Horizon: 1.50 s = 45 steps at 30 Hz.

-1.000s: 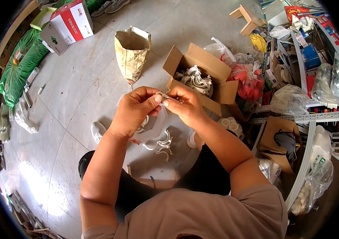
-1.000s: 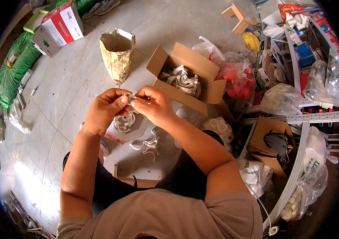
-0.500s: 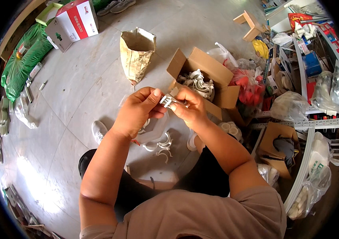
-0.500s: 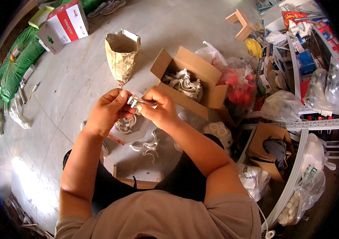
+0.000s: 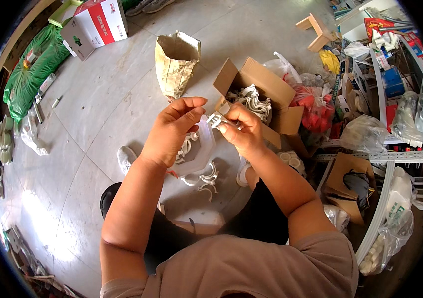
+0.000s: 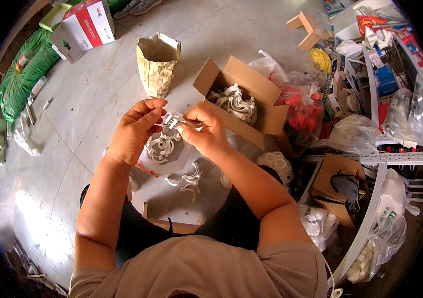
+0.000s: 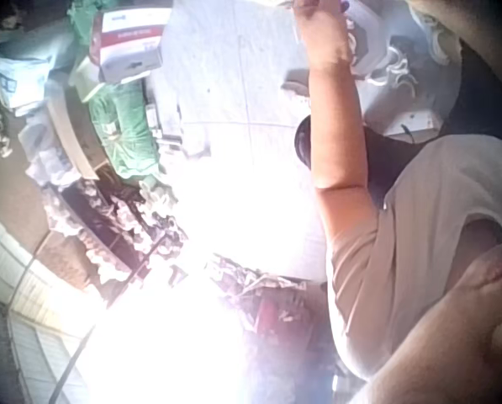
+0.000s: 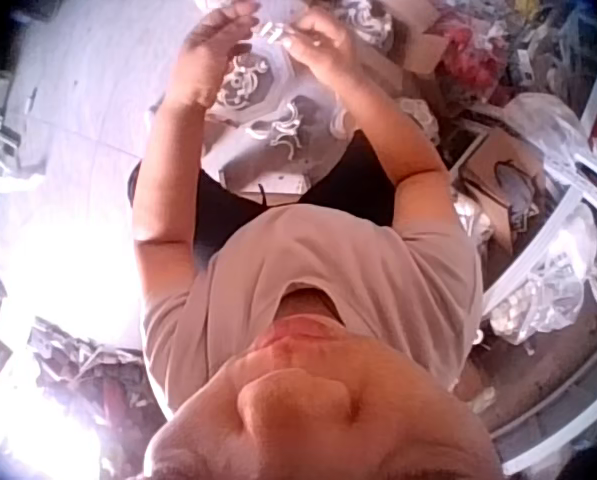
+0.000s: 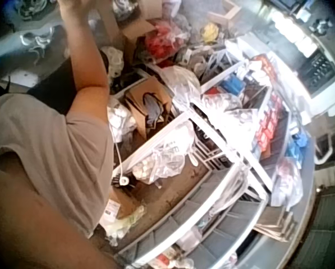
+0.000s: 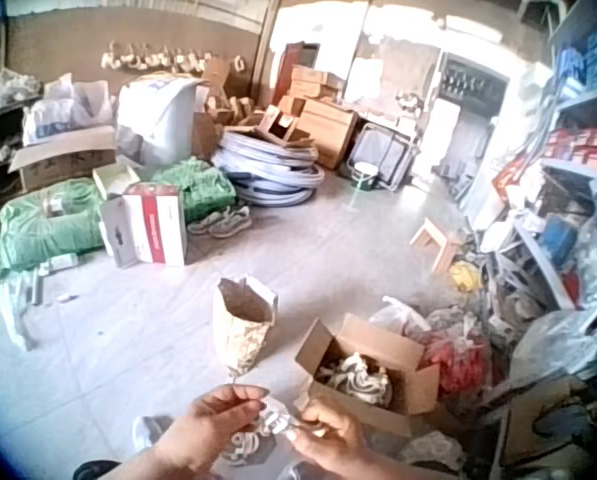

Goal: The person sits on the floor and repeatedly picks up small white plastic clips and connectors, snaps them together by hand, and places the assembled units into a cardboard box. The person handles the parts one at a time, rotating them to align the pieces before snapping them together.

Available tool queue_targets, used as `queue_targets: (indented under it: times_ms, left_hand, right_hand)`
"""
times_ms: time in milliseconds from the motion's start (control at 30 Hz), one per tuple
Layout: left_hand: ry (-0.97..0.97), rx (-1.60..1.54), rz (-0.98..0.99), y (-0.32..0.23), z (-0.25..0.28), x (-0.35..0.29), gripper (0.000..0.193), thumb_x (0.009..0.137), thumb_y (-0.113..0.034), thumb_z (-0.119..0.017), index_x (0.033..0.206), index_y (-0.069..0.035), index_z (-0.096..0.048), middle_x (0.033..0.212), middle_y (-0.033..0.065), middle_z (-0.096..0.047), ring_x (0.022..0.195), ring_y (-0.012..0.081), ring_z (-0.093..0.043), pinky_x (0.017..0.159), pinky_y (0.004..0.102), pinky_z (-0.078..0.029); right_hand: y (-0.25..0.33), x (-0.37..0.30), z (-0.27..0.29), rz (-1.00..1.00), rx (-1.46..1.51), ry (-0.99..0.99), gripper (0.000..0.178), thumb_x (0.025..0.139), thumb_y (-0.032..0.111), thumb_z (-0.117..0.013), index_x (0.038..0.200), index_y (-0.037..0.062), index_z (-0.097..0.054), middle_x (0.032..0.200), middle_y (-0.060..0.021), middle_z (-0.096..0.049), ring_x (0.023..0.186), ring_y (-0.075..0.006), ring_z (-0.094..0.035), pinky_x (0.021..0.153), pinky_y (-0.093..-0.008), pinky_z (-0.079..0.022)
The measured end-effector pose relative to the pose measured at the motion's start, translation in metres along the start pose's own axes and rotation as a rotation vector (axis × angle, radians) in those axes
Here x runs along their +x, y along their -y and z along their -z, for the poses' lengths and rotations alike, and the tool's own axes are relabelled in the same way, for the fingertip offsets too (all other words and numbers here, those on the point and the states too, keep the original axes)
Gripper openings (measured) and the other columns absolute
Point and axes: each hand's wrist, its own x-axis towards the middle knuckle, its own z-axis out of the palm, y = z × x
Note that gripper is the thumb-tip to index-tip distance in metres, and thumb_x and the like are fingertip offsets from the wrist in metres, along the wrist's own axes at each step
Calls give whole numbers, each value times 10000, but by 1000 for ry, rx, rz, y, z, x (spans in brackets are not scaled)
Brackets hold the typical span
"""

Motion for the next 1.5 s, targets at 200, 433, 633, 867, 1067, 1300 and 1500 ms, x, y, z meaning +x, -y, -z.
queue_targets:
  times_ms: [200, 433, 633, 867, 1067, 1300, 1500]
  left_hand:
    - [60, -10, -40, 9, 5, 4, 150, 811, -75, -589, 954, -32, -576, 867, 19, -585, 770, 103, -536, 713, 237, -429]
    - [8, -42, 29, 2, 2, 2, 118, 790, -67, -611, 898, -33, -578, 826, 17, -581, 750, 83, -519, 682, 197, -407]
    - [54, -10, -20, 4, 5, 2, 136, 791, -59, -603, 917, -26, -563, 813, 26, -586, 732, 95, -520, 696, 214, -429]
    - [-66, -81, 21, 3, -1, 3, 138, 795, -29, -589, 929, -14, -558, 800, 31, -586, 713, 105, -542, 684, 220, -448]
    - [48, 70, -25, 7, 5, 3, 104, 834, -58, -542, 935, -50, -564, 829, 4, -567, 756, 98, -544, 706, 244, -448]
    - [21, 36, 14, 2, -1, 2, 137, 820, -77, -573, 953, -51, -553, 837, 7, -568, 760, 94, -543, 711, 241, -450]
    - [15, 180, 56, 2, 6, 4, 160, 811, -63, -582, 965, -46, -543, 839, 9, -566, 745, 89, -537, 695, 223, -453]
  right_hand:
    - [2, 1, 0, 77, -206, 25, 207, 647, 108, -659, 634, 54, -460, 627, -28, -440, 600, -171, -409, 579, -305, -317]
    - [3, 6, 0, 150, -220, 8, 210, 630, 162, -665, 624, 73, -475, 576, -22, -447, 576, -181, -423, 614, -312, -315]
    - [7, 6, 1, 245, -329, 14, 202, 603, 171, -665, 616, 77, -487, 585, -25, -465, 588, -184, -448, 651, -317, -318]
    - [7, 6, 3, 295, -347, -13, 183, 595, 128, -659, 620, 60, -491, 569, -29, -453, 576, -184, -426, 626, -307, -322]
    - [6, 5, 2, 305, -345, 12, 167, 601, 172, -653, 598, 93, -505, 574, 4, -496, 600, -175, -475, 677, -312, -314]
    - [4, 5, 3, 301, -344, 23, 153, 590, 167, -658, 585, 110, -516, 571, 11, -497, 594, -168, -472, 685, -307, -312]
    - [6, 3, 3, 421, -495, -10, 157, 569, 170, -671, 591, 125, -523, 570, 16, -500, 596, -175, -468, 729, -307, -321]
